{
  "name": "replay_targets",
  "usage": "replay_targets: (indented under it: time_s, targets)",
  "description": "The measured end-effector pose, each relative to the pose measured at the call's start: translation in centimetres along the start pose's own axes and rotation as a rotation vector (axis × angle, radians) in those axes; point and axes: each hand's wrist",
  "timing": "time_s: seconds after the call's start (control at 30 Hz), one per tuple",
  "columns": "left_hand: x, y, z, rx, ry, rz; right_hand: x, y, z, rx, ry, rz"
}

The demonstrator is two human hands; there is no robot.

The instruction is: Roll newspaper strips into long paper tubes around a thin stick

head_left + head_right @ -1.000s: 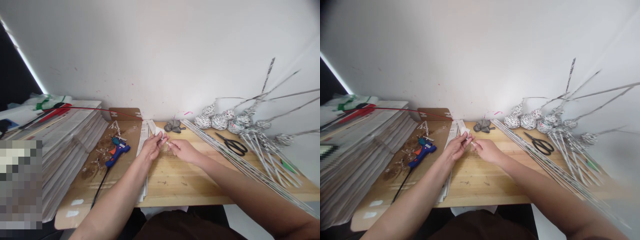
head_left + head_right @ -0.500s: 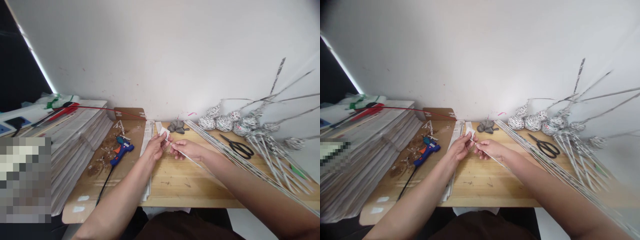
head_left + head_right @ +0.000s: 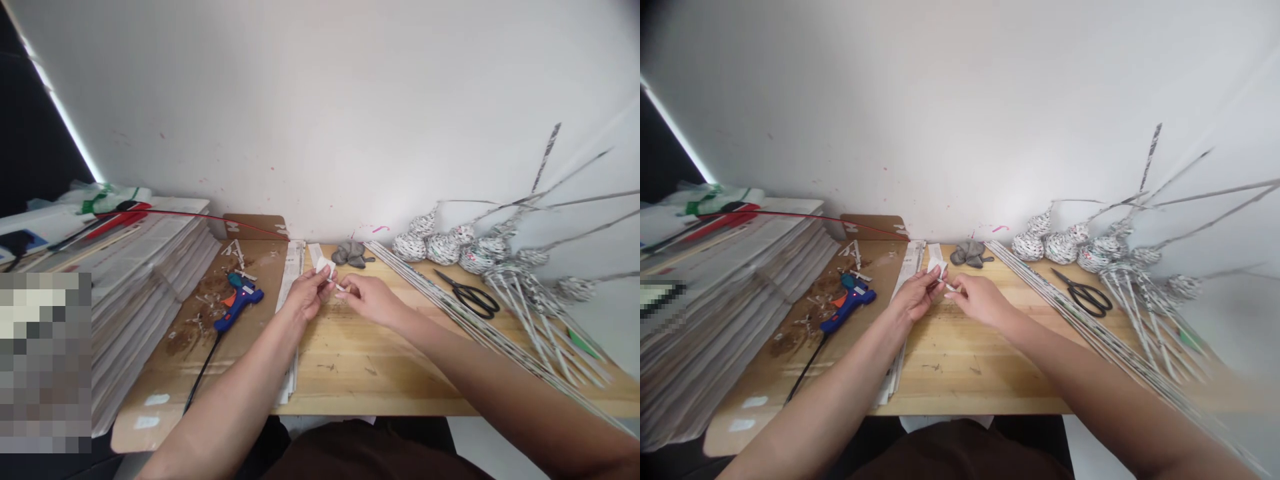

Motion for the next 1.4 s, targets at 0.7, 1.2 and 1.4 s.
replay_targets:
  time_s: [0.7, 1.2, 1.4]
  targets:
    - [0.09, -0.01, -0.10, -0.013, -0.050, -0.023, -0.61, -0.50, 0.38, -0.082, -0.048, -0.201]
    - [0.20, -0.29, -0.17, 0.012, -0.054, 0.034, -0.32, -0.19, 0.55, 0.046, 0.049, -0.042]
    - [0.49, -0.46, -0.21, 0.024, -0.055, 0.005, -0.57, -0.43, 0.48, -0.186, -0.440, -0.345]
Point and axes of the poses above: each hand's wrist, its own y-axis away from the middle knuckle, its own x-axis out of the back of the hand, z = x × y, and after that the axes turned 11 degrees about y, right-handed
